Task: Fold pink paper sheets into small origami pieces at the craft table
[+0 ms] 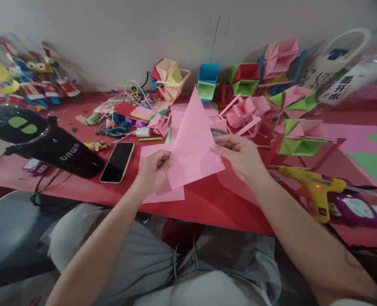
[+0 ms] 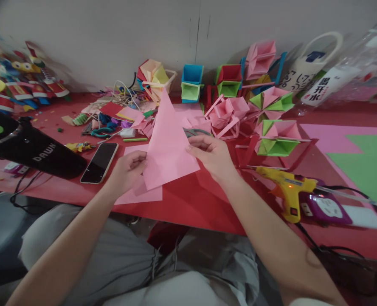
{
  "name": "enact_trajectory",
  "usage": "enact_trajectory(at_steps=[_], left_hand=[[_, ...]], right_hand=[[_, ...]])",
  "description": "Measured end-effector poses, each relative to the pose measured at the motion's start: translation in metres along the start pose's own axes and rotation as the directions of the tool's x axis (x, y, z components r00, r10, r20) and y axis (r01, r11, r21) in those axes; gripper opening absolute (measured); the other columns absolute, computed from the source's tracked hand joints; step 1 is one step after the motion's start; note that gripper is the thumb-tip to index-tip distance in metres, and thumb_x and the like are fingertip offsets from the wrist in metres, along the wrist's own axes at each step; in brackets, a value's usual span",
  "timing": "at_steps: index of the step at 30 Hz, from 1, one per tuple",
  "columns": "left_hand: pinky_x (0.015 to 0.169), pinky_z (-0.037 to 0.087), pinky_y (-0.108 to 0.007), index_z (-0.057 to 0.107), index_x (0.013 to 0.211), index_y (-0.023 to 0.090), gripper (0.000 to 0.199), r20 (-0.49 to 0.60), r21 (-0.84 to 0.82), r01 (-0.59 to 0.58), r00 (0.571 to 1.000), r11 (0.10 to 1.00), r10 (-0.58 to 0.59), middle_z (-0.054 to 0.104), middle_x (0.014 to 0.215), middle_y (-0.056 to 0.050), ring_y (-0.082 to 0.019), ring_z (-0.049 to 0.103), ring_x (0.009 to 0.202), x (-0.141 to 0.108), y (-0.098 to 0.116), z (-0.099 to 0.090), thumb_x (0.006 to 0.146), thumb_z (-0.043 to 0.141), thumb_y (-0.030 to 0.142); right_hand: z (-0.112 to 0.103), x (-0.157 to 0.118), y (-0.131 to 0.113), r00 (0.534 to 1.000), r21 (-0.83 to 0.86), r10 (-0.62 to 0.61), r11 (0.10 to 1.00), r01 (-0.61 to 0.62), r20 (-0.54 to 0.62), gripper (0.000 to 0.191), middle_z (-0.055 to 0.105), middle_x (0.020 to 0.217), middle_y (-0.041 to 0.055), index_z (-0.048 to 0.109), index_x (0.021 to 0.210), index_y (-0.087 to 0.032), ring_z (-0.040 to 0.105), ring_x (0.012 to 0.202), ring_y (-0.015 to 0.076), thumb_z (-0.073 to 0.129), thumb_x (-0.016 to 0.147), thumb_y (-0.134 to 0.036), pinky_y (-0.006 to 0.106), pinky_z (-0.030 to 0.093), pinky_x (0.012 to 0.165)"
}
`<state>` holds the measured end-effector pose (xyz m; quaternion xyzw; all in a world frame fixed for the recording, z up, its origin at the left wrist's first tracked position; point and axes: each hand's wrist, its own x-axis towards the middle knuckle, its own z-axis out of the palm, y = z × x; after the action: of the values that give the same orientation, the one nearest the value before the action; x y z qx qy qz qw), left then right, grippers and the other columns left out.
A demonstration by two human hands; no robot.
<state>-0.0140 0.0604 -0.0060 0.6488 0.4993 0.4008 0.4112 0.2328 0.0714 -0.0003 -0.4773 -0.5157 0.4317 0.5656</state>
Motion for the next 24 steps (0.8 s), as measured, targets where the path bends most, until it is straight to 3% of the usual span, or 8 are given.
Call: enact_trajectory(at_steps=[6,10,13,16,20,24], left_hand=[[0.061,0.053,-0.027,0.071,0.083,0.016,0.012,-0.011,0.006,0.07,0.998,0.998,-0.07,0.071,0.079,-0.005,-0.015,0.064,0.066,0.003,0.006,-0.023,0.075,0.071,0.024],[0.068,0.057,-0.03,0.073,0.083,0.016,0.018,0.061,0.059,0.103,0.993,0.993,-0.106,0.073,0.079,-0.006,-0.017,0.067,0.069,0.003,0.006,-0.036,0.072,0.077,0.029],[0.082,0.056,-0.033,0.074,0.087,0.017,0.022,0.139,0.033,0.091,0.986,0.995,-0.095,0.074,0.089,-0.006,-0.019,0.069,0.084,0.001,0.007,-0.035,0.071,0.079,0.031],[0.079,0.056,-0.03,0.073,0.092,0.018,0.022,0.174,-0.093,0.09,0.982,0.992,-0.073,0.074,0.093,-0.006,-0.018,0.069,0.084,0.0,0.01,-0.027,0.076,0.076,0.033],[0.066,0.052,-0.025,0.072,0.093,0.018,0.024,0.109,-0.197,0.085,0.992,0.977,-0.065,0.072,0.081,-0.004,-0.015,0.065,0.073,0.002,0.01,-0.016,0.08,0.072,0.038],[0.056,0.044,-0.023,0.069,0.079,0.015,0.025,-0.037,-0.097,0.032,0.999,0.995,-0.036,0.065,0.067,-0.001,-0.012,0.057,0.06,0.003,0.005,-0.014,0.076,0.076,0.04]], right_hand=[[0.0,-0.001,0.001,0.999,-0.033,0.026,0.999,-0.025,0.041,0.028,0.075,0.078,0.0022,0.076,0.085,-0.022,0.071,0.078,0.0196,0.087,0.062,-0.033,0.039,0.058,0.082],[0.0,-0.002,0.002,0.998,-0.063,0.022,0.998,-0.018,0.059,0.027,0.074,0.077,0.0028,0.075,0.083,-0.021,0.071,0.078,0.0206,0.087,0.063,-0.035,0.039,0.058,0.08],[0.001,-0.003,0.001,0.996,-0.078,0.035,0.997,-0.029,0.076,0.026,0.073,0.075,0.0026,0.075,0.082,-0.021,0.07,0.075,0.0198,0.086,0.064,-0.035,0.038,0.057,0.078],[0.005,-0.005,-0.001,0.989,-0.083,0.067,0.995,-0.056,0.131,0.023,0.073,0.075,0.0022,0.075,0.08,-0.021,0.068,0.073,0.0182,0.086,0.063,-0.033,0.036,0.056,0.076],[0.009,-0.009,0.0,0.961,-0.096,0.113,0.991,-0.092,0.251,0.021,0.073,0.078,0.0026,0.075,0.08,-0.021,0.069,0.075,0.0182,0.085,0.065,-0.033,0.035,0.055,0.075],[0.009,-0.01,0.005,0.937,-0.108,0.138,0.988,-0.108,0.32,0.023,0.073,0.08,0.0025,0.073,0.084,-0.02,0.067,0.074,0.0161,0.082,0.068,-0.033,0.032,0.054,0.073]])
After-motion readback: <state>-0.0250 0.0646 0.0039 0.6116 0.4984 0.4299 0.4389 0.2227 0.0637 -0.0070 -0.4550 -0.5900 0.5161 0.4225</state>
